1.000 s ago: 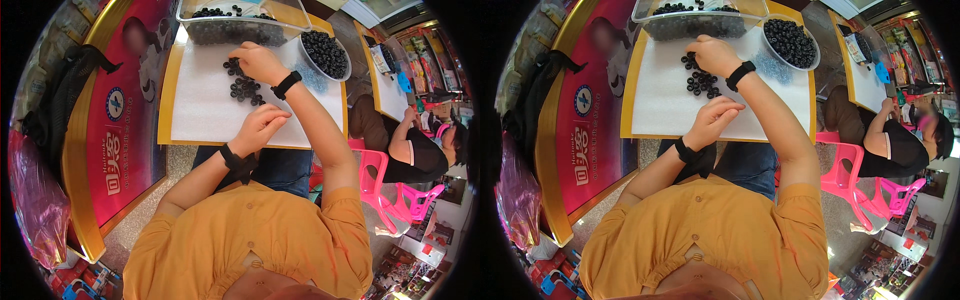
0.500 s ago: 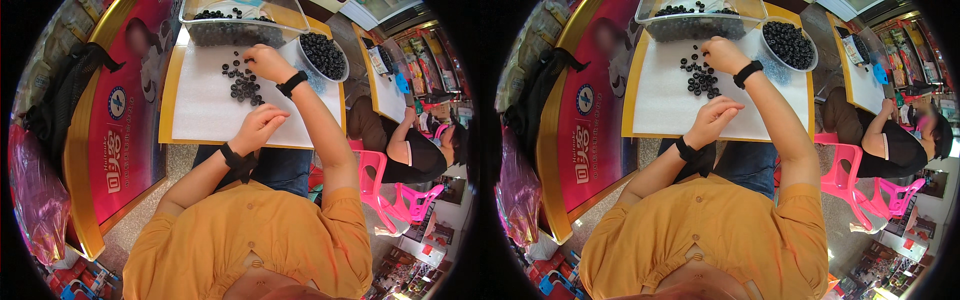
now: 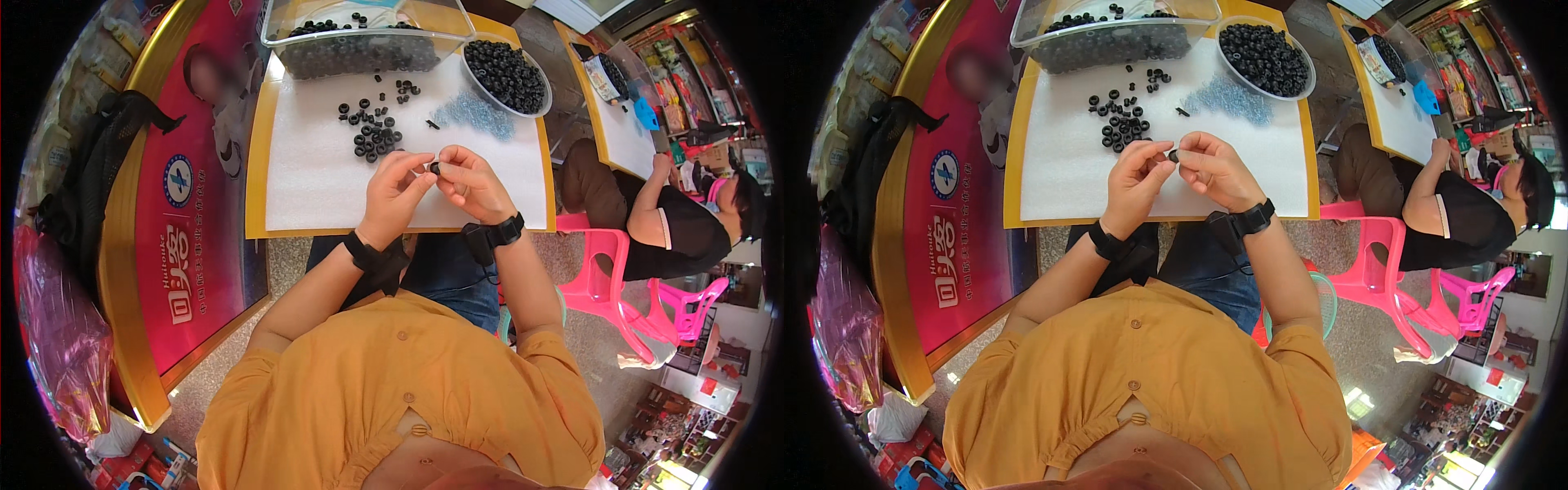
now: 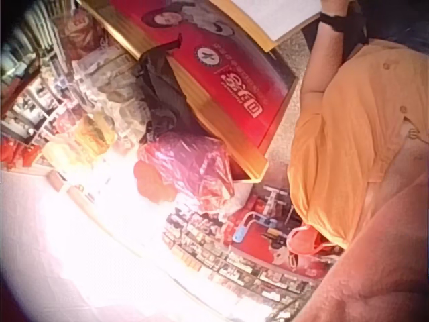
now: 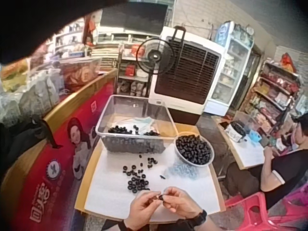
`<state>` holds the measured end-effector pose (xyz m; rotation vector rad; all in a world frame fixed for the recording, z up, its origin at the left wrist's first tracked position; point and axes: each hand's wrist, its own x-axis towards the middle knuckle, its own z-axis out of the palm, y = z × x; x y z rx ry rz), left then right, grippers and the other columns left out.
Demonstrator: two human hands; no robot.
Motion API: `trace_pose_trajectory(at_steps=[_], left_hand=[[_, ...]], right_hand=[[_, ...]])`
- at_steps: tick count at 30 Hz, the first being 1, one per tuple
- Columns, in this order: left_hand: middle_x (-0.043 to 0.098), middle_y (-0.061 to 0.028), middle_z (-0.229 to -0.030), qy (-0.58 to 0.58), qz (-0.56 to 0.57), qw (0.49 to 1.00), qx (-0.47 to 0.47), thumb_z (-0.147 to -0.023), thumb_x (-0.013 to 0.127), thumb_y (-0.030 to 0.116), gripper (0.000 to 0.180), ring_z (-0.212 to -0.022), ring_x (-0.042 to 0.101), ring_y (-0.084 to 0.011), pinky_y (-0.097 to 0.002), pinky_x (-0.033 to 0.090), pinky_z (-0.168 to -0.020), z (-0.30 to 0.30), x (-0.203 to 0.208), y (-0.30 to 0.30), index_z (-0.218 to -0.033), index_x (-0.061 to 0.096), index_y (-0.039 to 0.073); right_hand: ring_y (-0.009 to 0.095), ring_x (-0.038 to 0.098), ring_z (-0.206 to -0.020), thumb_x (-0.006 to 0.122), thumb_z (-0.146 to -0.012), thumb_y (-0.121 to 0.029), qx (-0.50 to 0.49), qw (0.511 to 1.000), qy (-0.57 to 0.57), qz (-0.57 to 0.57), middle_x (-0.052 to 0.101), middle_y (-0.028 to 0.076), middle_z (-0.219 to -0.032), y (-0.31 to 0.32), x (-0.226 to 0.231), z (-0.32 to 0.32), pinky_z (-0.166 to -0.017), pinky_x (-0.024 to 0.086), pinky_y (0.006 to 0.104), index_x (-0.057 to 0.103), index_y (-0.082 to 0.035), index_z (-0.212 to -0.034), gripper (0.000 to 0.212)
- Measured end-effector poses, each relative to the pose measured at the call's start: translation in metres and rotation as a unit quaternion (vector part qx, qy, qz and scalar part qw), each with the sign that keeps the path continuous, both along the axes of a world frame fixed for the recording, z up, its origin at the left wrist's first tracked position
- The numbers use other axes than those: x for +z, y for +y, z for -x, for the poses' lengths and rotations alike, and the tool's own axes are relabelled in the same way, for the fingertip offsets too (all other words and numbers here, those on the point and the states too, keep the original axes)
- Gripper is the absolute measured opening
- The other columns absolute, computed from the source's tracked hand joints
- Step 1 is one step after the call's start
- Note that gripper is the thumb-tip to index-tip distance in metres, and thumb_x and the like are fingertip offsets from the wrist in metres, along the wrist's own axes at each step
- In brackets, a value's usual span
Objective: The person assembles small components by picking up black plastic parts and inserting small clear pins into them by hand.
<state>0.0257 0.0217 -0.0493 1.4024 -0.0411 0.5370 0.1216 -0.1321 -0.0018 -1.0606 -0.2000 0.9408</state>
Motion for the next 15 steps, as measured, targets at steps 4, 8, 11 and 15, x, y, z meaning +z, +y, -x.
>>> trace_pose_trajectory(at_steps=[4, 8, 11, 15], left_hand=[[0.056, -0.0016, -0.102, 0.0, -0.035, 0.999, -0.026, -0.09, 0.071, 0.005, 0.026, -0.082, 0.053, -0.0066, -0.0202, 0.043, -0.071, 0.001, 0.003, 0.0, -0.116, 0.07, 0.004], [0.056, -0.002, -0.102, 0.004, -0.051, 0.998, -0.039, -0.088, 0.072, 0.005, 0.027, -0.084, 0.054, -0.0074, -0.0204, 0.043, -0.071, 0.003, 0.005, -0.001, -0.115, 0.071, 0.005], [0.056, -0.0021, -0.102, 0.01, -0.055, 0.997, -0.052, -0.087, 0.073, 0.005, 0.029, -0.085, 0.053, -0.0081, -0.0208, 0.043, -0.071, 0.004, 0.004, 0.001, -0.116, 0.071, 0.005], [0.057, -0.0021, -0.103, 0.001, -0.063, 0.996, -0.06, -0.088, 0.073, 0.005, 0.028, -0.082, 0.053, -0.0072, -0.0204, 0.043, -0.07, 0.004, -0.001, 0.001, -0.116, 0.07, 0.004]], right_hand=[[0.008, 0.054, -0.062, 0.066, -0.094, -0.007, 0.002, 1.0, 0.012, -0.024, 0.06, 0.002, -0.084, -0.01, -0.003, 0.005, -0.045, 0.039, 0.0182, 0.058, -0.005, -0.102, 0.012], [0.007, 0.053, -0.06, 0.067, -0.093, -0.006, 0.001, 1.0, 0.015, -0.023, 0.058, 0.001, -0.082, -0.012, -0.002, 0.008, -0.043, 0.037, 0.018, 0.058, -0.006, -0.099, 0.012], [0.007, 0.053, -0.06, 0.068, -0.093, -0.005, 0.01, 1.0, -0.006, -0.015, 0.058, 0.0, -0.08, -0.014, -0.002, 0.011, -0.043, 0.037, 0.0178, 0.058, -0.006, -0.098, 0.011], [0.007, 0.054, -0.06, 0.07, -0.092, -0.007, 0.022, 1.0, -0.016, -0.01, 0.059, 0.0, -0.079, -0.017, -0.002, 0.009, -0.044, 0.037, 0.0175, 0.059, -0.006, -0.099, 0.013]])
